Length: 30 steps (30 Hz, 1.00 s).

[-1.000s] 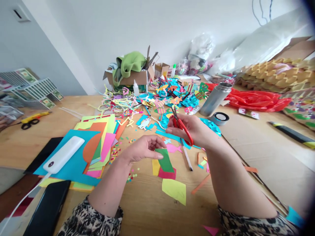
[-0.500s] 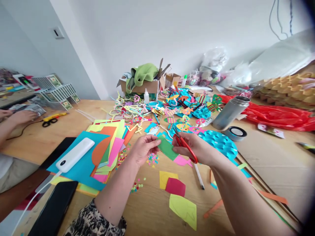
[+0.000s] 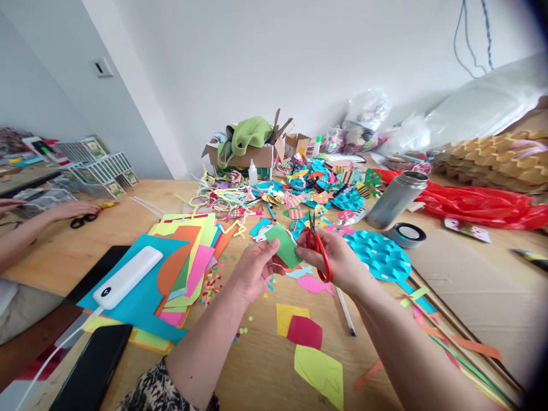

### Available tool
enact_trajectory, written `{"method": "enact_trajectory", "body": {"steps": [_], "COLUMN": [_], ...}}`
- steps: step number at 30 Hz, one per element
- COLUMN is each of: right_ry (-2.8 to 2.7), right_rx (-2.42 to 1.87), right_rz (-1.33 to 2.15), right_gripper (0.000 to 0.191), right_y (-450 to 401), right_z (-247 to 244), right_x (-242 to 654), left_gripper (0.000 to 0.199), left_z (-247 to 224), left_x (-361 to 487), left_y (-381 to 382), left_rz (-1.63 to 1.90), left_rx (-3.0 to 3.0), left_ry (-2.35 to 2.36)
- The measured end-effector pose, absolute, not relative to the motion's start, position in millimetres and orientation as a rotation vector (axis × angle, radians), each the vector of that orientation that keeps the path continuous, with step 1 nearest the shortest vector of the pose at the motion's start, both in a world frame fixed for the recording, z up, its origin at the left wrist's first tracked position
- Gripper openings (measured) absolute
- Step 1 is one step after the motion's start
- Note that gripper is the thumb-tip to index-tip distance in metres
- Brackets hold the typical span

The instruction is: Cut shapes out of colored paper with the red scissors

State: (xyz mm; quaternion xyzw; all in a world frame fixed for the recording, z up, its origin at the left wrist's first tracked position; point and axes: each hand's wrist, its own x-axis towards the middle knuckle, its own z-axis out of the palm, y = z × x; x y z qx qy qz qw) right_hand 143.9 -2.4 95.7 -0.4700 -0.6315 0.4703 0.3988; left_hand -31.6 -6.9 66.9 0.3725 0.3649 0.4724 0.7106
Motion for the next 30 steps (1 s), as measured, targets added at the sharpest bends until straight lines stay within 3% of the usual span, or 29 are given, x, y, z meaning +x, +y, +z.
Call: {"method": "enact_trajectory", "body": {"steps": [9,16,30], "right_ry": [-1.412,-1.314,-1.308], "right_rx": [-1.167,-1.193,-1.147], "right_rz": [1.030,0.862,0.901], "right_gripper": [0.032,0.030,0.027], "right_y": [3,2,0], "right_z": [91,96,96], "right_x": [152,164,161], "left_gripper": [0.054,0.038,0.050], "left_z": [67,71,76], "left_x": [-30,-28,-28], "left_y": [-3,-10,-17], "left_rz": [1.034,1.069,1.050], "left_rx": [0.621,0.707,0.920], "left_ry": [0.835,0.842,0.870]}}
